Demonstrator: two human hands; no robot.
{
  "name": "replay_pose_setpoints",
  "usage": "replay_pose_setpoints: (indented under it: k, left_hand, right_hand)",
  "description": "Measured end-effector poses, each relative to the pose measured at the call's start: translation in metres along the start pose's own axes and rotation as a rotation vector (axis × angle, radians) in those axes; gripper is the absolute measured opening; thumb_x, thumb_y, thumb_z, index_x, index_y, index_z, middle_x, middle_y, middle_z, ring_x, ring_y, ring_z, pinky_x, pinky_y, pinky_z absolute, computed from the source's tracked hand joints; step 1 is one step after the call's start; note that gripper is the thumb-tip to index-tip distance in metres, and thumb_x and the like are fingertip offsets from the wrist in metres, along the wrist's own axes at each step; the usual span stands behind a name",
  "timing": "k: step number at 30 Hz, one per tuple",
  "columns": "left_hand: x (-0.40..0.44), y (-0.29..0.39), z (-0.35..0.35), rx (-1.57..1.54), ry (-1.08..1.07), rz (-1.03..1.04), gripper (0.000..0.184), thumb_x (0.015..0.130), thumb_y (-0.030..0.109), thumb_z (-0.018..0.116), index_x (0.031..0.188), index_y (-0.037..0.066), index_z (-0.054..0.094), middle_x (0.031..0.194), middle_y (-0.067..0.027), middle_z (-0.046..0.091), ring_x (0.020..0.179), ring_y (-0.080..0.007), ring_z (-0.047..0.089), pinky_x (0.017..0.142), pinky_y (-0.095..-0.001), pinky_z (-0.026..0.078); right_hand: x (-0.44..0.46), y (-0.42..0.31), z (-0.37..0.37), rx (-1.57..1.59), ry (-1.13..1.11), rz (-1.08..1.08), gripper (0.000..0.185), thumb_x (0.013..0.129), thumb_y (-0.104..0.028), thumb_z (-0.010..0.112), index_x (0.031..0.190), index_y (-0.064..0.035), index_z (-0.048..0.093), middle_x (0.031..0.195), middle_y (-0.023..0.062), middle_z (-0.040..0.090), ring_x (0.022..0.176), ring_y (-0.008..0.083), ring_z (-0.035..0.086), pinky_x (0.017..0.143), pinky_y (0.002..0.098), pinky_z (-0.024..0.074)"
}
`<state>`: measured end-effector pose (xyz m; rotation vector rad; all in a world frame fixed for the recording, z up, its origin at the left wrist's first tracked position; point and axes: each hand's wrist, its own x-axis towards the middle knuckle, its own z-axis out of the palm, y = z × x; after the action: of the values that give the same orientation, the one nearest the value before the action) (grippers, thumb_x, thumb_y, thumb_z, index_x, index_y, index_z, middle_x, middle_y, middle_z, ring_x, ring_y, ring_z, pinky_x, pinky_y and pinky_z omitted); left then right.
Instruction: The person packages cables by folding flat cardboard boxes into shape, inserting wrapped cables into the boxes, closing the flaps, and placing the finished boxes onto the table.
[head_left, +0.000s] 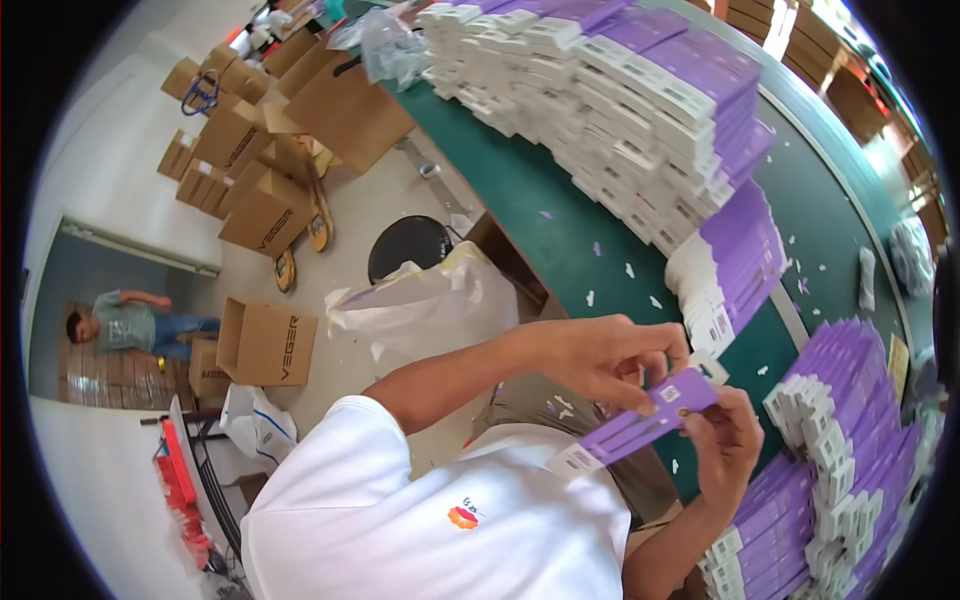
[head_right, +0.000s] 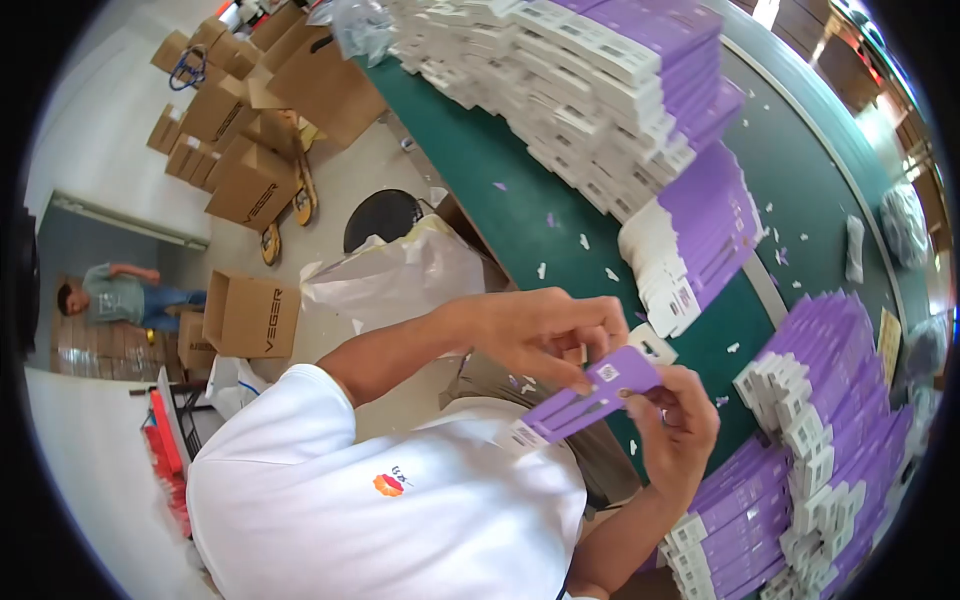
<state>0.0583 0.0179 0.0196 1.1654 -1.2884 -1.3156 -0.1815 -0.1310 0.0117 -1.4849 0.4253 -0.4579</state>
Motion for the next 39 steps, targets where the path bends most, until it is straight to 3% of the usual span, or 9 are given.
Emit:
replay_pose_setpoints:
  k: [4, 10, 13, 17, 21, 24, 29, 32, 39]
  left_hand:
    - [0.005, 0.0, -0.003, -0.006, 0.077, 0.041, 0.055, 0.107, 0.014, 0.078, 0.153, 0.008, 0.048, 0.099, -0.0098, 0.08, 0.074, -0.0132, 0.077, 0.06, -0.031, 0.064]
    - [-0.002, -0.044, 0.001, -0.364, 0.036, -0.074, 0.048, 0.105, 0.002, 0.079, 0.147, 0.006, 0.054, 0.103, -0.0087, 0.079, 0.093, -0.0094, 0.077, 0.078, -0.0268, 0.066]
    - [0.009, -0.045, 0.01, -0.297, 0.183, -0.046, 0.047, 0.105, 0.002, 0.078, 0.146, 0.005, 0.055, 0.105, -0.0109, 0.08, 0.095, -0.0097, 0.077, 0.078, -0.0268, 0.066]
    - [0.02, -0.032, 0.018, -0.14, 0.171, -0.029, 0.046, 0.104, 0.001, 0.079, 0.145, 0.005, 0.058, 0.111, -0.0132, 0.081, 0.095, -0.0107, 0.079, 0.079, -0.0289, 0.067]
    - [0.011, -0.036, 0.028, 0.081, 0.223, 0.111, 0.042, 0.101, 0.002, 0.083, 0.139, 0.004, 0.064, 0.113, -0.0126, 0.082, 0.091, -0.0153, 0.081, 0.078, -0.0324, 0.067]
    - [0.005, -0.031, 0.033, 0.332, 0.203, 0.253, 0.042, 0.099, 0.004, 0.085, 0.136, 0.005, 0.068, 0.112, -0.0124, 0.083, 0.088, -0.0214, 0.083, 0.075, -0.0349, 0.067]
    - [0.001, -0.024, 0.036, 0.513, 0.148, 0.405, 0.041, 0.097, 0.005, 0.085, 0.135, 0.008, 0.069, 0.11, -0.012, 0.082, 0.087, -0.0274, 0.082, 0.07, -0.0379, 0.065]
    - [-0.004, -0.026, 0.039, 0.467, 0.139, 0.419, 0.041, 0.097, 0.004, 0.084, 0.135, 0.008, 0.069, 0.11, -0.0107, 0.082, 0.086, -0.0272, 0.081, 0.069, -0.0381, 0.064]
    - [-0.007, -0.022, 0.039, 0.426, 0.146, 0.411, 0.044, 0.097, 0.004, 0.084, 0.137, 0.007, 0.067, 0.107, -0.0106, 0.082, 0.085, -0.0274, 0.082, 0.069, -0.038, 0.063]
  right_hand:
    - [0.006, -0.005, 0.0, 0.016, 0.113, 0.032, 0.021, 0.096, 0.01, 0.08, 0.115, 0.0072, 0.071, 0.1, 0.0099, 0.078, 0.088, 0.0133, 0.076, 0.078, 0.0255, 0.0626]
    - [-0.003, 0.008, 0.004, -0.018, 0.116, 0.105, 0.016, 0.093, 0.005, 0.087, 0.107, 0.0056, 0.079, 0.104, 0.0097, 0.081, 0.089, 0.0128, 0.078, 0.078, 0.0265, 0.0647]
    - [0.0, 0.017, 0.007, -0.157, 0.288, -0.105, 0.015, 0.094, 0.003, 0.087, 0.107, 0.0038, 0.081, 0.107, 0.0123, 0.082, 0.09, 0.0147, 0.08, 0.078, 0.0268, 0.0653]
    - [-0.008, 0.024, 0.001, -0.31, 0.353, -0.227, 0.015, 0.095, 0.003, 0.086, 0.11, 0.0029, 0.082, 0.11, 0.0144, 0.083, 0.093, 0.0178, 0.082, 0.079, 0.0272, 0.0666]
    - [-0.025, 0.016, 0.0, 0.256, 0.376, -0.035, 0.027, 0.102, 0.002, 0.079, 0.128, 0.0034, 0.072, 0.117, 0.0148, 0.082, 0.097, 0.0165, 0.081, 0.086, 0.0274, 0.0654]
    - [-0.02, 0.006, -0.005, 0.213, 0.395, -0.031, 0.032, 0.103, 0.002, 0.078, 0.132, 0.003, 0.068, 0.12, 0.0146, 0.081, 0.103, 0.0149, 0.08, 0.091, 0.0275, 0.0642]
    - [-0.019, 0.014, -0.019, 0.259, 0.093, 0.017, 0.019, 0.101, 0.007, 0.078, 0.119, 0.0033, 0.076, 0.118, 0.0124, 0.081, 0.106, 0.0136, 0.079, 0.093, 0.0279, 0.0639]
    - [-0.018, 0.004, -0.012, 0.077, 0.139, -0.017, 0.02, 0.098, 0.011, 0.077, 0.114, 0.0009, 0.079, 0.114, 0.0121, 0.083, 0.103, 0.0153, 0.08, 0.089, 0.0289, 0.0656]
    - [-0.013, -0.007, -0.017, -0.4, 0.019, -0.427, 0.027, 0.087, 0.014, 0.076, 0.108, -0.001, 0.083, 0.109, 0.0163, 0.084, 0.09, 0.0227, 0.084, 0.078, 0.0305, 0.0665]
